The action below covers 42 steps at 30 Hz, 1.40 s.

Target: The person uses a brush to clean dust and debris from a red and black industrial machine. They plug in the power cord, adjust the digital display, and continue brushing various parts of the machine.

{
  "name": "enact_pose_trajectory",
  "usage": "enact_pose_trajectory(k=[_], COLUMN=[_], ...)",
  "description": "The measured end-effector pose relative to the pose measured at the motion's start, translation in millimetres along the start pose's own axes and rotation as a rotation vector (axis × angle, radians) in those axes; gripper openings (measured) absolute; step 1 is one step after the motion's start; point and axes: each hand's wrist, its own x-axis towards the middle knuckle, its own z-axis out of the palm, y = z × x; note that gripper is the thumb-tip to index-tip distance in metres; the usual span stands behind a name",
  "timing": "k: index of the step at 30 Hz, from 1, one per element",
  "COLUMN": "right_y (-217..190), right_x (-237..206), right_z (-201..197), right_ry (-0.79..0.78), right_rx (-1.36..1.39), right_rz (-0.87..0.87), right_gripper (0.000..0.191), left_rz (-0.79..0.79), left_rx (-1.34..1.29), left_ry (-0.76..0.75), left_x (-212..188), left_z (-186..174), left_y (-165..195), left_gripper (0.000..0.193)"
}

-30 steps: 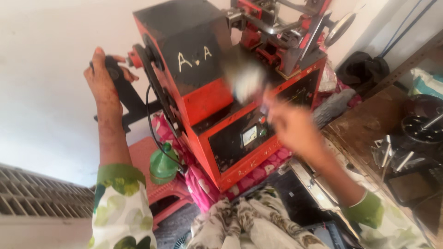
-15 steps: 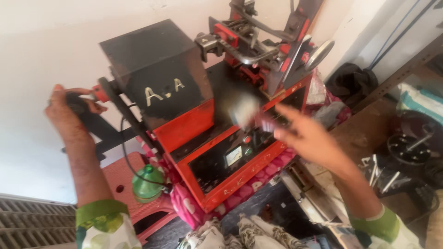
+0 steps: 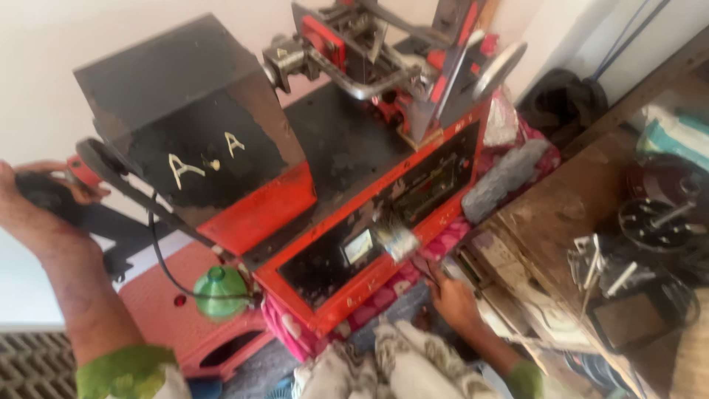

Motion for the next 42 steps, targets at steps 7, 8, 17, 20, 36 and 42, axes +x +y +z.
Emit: enact_pose_trajectory(k=[7,8,17,20,36,42], right_y=[55,65,50,30,236,218], right_x=[1,3,51,30,163,131], right_z=[-49,-71,-80,-26,-182,-95], right_ry=[-0.281,-0.282,0.04,-0.121,-0.126,0.105], right_rx=[0.028,0.356,1.509,1.152,0.942,1.544], right_rz=[0.088,0.117,0.372,0.088,0.118,0.198], right_gripper=[0.045,0.043,0.018,0.031,0.051,0.035], left_rz=[0.018,0.009,0.677,0.873,0.145,0.077], left_rx=[0.054,0.051,1.039,1.038,0.562,0.503], left_ry=[-0.048,-0.035,0.631,0.162,-0.389,-0.312], left_x=[11,11,-33,-108,-170,-144], left_z=[-15,-14,127,254,422,458], left_y=[-12,-11,7,-11,-187,-215], left_gripper=[0.05,0.048,0.028,0.034,0.065,0.084])
